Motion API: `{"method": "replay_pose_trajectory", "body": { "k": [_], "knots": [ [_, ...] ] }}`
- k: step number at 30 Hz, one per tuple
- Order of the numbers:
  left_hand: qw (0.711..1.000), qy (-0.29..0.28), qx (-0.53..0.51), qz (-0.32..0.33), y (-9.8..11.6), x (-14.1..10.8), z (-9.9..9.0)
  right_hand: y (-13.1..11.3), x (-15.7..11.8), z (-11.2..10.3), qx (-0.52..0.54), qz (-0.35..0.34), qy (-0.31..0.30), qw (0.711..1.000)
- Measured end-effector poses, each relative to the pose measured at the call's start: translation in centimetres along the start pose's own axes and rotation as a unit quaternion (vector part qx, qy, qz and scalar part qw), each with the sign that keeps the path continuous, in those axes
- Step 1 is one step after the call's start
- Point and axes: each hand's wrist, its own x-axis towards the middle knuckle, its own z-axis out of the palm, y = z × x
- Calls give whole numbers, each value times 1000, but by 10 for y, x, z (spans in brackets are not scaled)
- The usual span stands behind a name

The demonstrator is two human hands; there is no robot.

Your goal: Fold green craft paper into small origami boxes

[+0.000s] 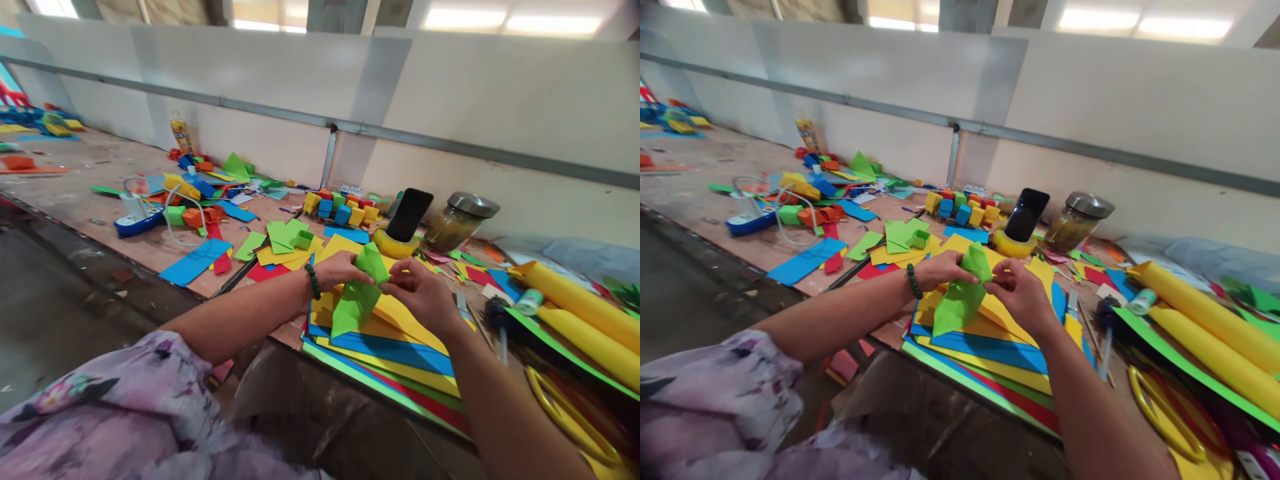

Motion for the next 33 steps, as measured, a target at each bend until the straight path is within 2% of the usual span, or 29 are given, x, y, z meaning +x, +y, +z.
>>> {"method": "replay_pose_trajectory", "body": {
  "k": [4,8,10,17,21,26,33],
  "knots": [
    [1000,5,8,9,1,-1,1,1,-2,0,7,-30,-18,999],
    [1000,-12,12,8,1,-1,0,2,-3,-2,-78,-72,8,994],
    [1000,-26,15,11,0,0,-1,1,-4,-3,-114,-86,1,990],
    [997,-36,27,69,-5,3,-2,-4,-6,-2,-185,-120,-9,975],
    [998,-34,18,56,-2,1,-3,-2,-5,-1,-157,-90,24,983],
    [999,-38,5,-14,4,-1,-8,-2,-2,-1,-140,-49,80,986],
    [999,-48,0,-2,5,-3,-5,-1,2,2,-69,8,107,992]
  ]
}}
